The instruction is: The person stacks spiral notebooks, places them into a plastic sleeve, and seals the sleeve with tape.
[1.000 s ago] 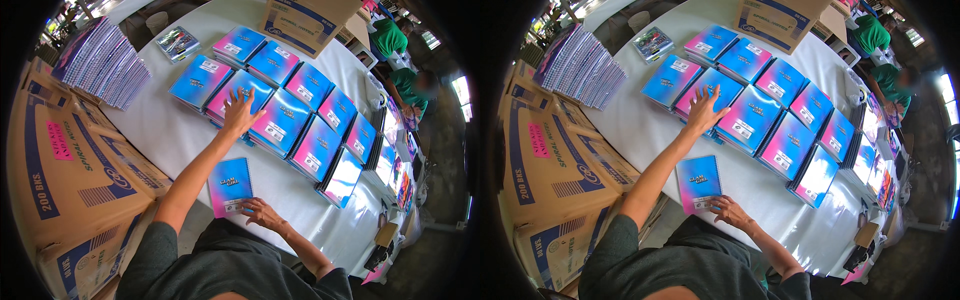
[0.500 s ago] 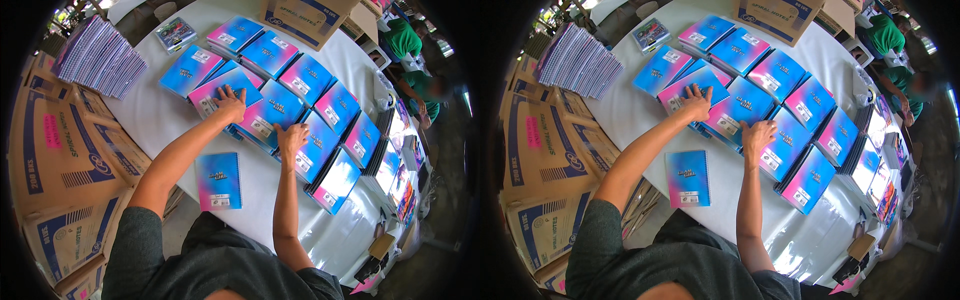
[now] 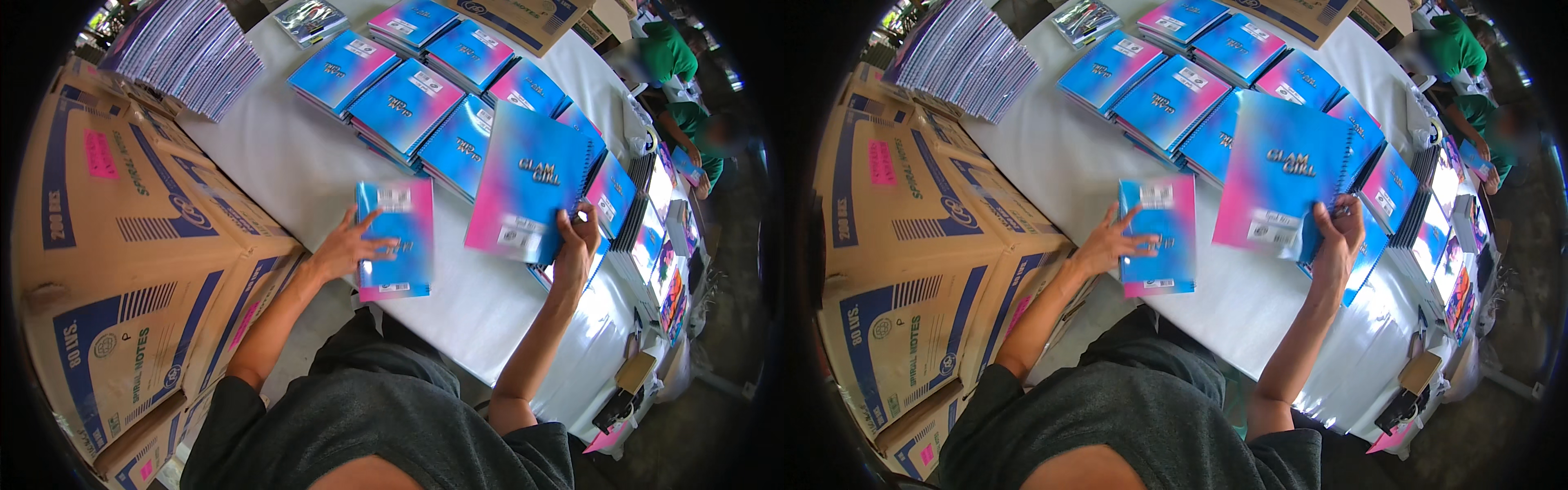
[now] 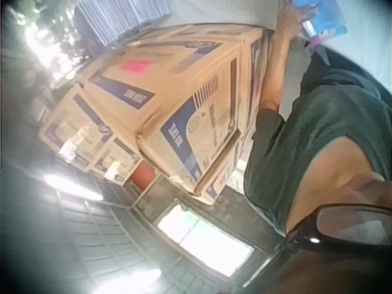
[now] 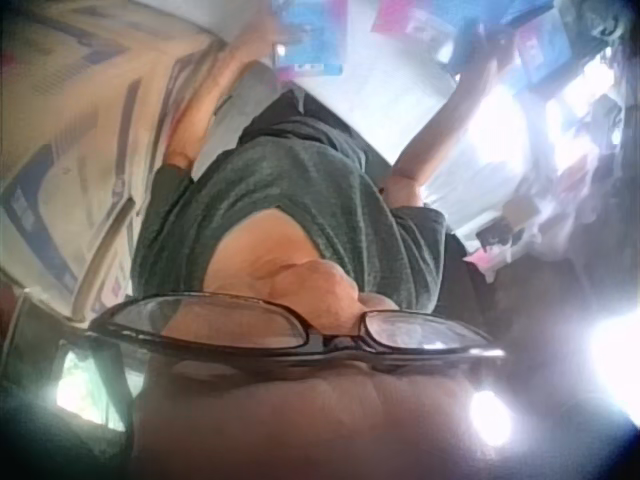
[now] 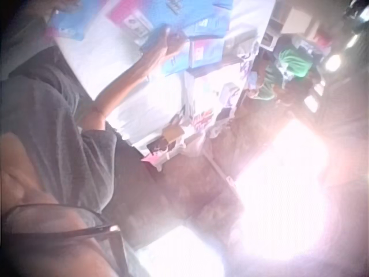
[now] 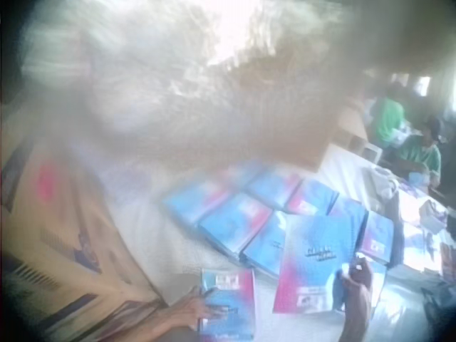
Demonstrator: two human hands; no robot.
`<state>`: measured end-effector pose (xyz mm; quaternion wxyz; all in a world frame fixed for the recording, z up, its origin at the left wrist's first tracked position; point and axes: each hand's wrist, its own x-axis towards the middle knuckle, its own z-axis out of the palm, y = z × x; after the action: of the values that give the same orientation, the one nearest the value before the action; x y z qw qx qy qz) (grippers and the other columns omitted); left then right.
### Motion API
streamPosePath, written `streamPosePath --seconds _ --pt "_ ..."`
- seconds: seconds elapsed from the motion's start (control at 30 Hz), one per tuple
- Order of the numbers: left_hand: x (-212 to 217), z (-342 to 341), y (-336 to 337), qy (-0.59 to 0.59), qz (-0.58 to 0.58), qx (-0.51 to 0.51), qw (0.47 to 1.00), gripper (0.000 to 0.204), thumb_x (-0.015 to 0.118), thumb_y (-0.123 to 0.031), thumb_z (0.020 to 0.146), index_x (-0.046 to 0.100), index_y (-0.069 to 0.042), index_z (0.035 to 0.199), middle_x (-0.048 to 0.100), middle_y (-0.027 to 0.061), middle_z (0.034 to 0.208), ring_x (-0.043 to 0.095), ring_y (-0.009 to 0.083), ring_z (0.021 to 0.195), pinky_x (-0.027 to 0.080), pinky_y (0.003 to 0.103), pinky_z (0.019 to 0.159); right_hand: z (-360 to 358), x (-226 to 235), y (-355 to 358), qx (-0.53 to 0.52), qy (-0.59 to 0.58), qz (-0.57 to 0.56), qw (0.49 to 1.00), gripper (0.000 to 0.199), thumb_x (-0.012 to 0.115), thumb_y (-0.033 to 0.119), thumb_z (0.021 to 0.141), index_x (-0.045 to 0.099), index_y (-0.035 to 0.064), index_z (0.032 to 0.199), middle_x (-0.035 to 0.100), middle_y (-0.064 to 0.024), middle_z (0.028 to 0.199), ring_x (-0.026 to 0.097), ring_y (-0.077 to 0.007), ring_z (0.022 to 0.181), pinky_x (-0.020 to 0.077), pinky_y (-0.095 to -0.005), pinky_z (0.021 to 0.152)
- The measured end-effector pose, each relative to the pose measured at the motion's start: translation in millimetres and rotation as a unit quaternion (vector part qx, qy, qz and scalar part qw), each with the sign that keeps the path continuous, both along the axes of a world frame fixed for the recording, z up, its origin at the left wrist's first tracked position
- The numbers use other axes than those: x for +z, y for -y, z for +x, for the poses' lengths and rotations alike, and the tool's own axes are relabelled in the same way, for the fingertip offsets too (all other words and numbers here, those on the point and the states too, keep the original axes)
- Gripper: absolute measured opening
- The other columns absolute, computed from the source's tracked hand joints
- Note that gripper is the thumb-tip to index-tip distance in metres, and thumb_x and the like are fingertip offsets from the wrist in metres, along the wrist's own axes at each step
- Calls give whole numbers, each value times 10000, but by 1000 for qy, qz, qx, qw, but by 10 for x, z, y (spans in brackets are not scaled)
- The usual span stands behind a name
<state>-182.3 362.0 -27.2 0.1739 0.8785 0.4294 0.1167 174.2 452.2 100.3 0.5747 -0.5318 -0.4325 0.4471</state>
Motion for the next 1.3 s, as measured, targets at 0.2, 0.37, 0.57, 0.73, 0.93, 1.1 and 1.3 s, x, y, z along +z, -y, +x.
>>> streamPosePath --seconds 0.2,0.37,0.57,0.73,0.93,1.1,1.3 --pt "-404 -160 262 108 -88 24 990 615 521 127 740 654 -270 1190 534 -61 1370 292 244 1412 194 529 1157 -646 -743 655 58 -104 -102 988 221 715 -3 777 540 71 891 600 -1 715 505 -76 638 391 -227 598" --pt "-649 -174 426 356 -26 276 892 683 376 238 728 597 -113 1271 517 113 1380 419 318 1336 330 406 1101 -623 -1168 862 -12 395 61 917 329 770 64 741 551 -4 977 579 -146 982 572 -304 907 459 -391 762" --pt "22 649 -45 295 41 171 939 669 440 201 756 583 -152 1306 429 119 1454 295 397 1391 306 442 1097 285 -1018 140 -203 651 -79 727 510 772 370 737 627 -41 1002 547 -148 1082 475 -322 1066 368 -454 854" --pt "480 1846 -798 126 119 4 985 641 579 78 794 526 -203 1367 350 90 1512 193 415 1420 224 588 1105 450 -1119 -94 -183 618 -183 742 757 805 469 670 573 -129 1071 473 -179 1175 434 -344 1100 351 -470 868" --pt "1039 2935 -1811 -72 263 -167 947 500 649 -115 766 620 -243 1249 367 63 1498 196 334 1437 144 600 1135 535 -953 -25 -83 426 85 897 585 816 91 659 535 -64 1149 459 -178 1196 508 -342 1044 434 -412 865" --pt "1449 2604 -1939 -244 112 -173 948 312 627 -156 791 705 -218 1087 590 20 1292 414 312 1317 270 511 1112 1542 -828 166 -86 457 162 870 455 777 136 743 577 16 1134 466 -143 1253 498 -289 1129 475 -415 886" --pt "1328 1116 -988 329 -308 93 888 390 660 -292 883 618 -95 1217 697 131 979 643 239 853 502 338 815 2608 -1403 389 -178 489 -242 819 749 821 519 630 606 -80 1023 404 -290 1361 432 -446 1227 383 -493 1002"
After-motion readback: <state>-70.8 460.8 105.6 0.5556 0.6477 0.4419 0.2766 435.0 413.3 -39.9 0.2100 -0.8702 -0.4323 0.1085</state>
